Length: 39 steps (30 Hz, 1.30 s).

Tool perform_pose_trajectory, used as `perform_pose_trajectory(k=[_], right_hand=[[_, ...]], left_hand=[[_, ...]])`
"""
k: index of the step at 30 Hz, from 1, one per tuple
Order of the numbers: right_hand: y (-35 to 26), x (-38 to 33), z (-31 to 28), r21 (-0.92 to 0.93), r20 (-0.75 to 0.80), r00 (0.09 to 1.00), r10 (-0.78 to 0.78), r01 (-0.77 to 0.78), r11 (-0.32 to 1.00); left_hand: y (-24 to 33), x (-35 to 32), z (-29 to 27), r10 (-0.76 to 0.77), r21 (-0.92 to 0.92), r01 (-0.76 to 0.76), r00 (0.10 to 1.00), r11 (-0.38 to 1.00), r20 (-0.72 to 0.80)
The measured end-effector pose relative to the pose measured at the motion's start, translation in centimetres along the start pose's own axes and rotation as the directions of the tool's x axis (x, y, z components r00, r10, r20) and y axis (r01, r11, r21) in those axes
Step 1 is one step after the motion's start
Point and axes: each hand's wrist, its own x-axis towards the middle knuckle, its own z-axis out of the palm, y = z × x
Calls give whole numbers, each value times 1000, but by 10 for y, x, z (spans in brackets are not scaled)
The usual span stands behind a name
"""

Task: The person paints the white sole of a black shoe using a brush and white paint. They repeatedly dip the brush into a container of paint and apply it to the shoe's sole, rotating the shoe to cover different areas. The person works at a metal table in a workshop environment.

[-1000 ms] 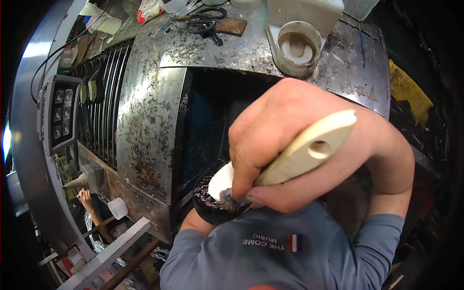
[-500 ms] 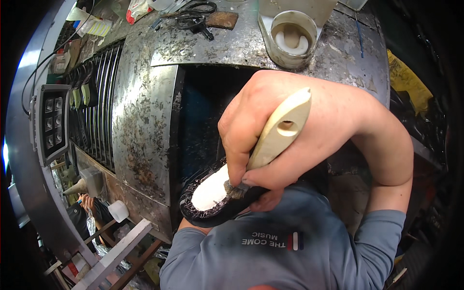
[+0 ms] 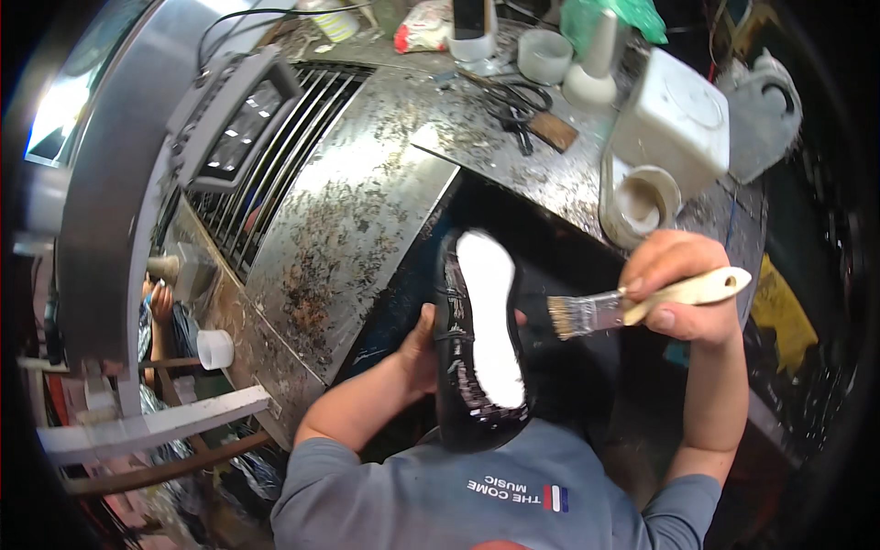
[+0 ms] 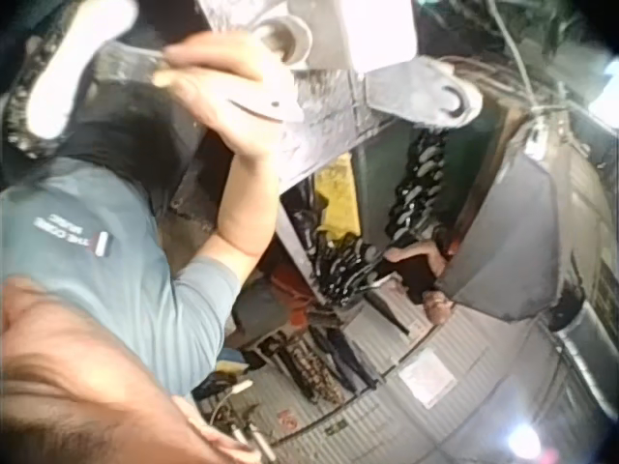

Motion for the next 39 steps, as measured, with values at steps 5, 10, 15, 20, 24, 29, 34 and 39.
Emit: perform_pose_trajectory(k=[5,10,15,20,24,29,34,39], right_hand=[[4,-21,-2,-51,-82,997,-12,7,999],[9,-39,-5,-103,-200,979,-27,7,995],[18,-62,-10,-146,-335,942,12,-64,987],[26,-63,-8,-109,-435,899,50,-108,988],[32,-53,-2,-53,-442,892,93,-130,990],[32,-49,6,-64,-494,862,117,-170,983],[19,-55,9,-114,-540,829,144,-242,963],[16,-50,14,-105,-580,797,172,-282,954]], left_hand=[[100,-36,23,146,621,23,964,783,-220],[186,-57,38,417,950,223,859,219,-297],[261,-71,44,740,832,523,631,-184,-233],[370,-84,-23,818,810,530,563,-252,-114],[393,-69,1,874,751,626,465,-212,-140],[447,-41,-46,889,713,661,442,-234,-118],[470,1,-102,887,666,707,437,-237,-148],[474,14,-134,887,647,726,431,-233,-164]])
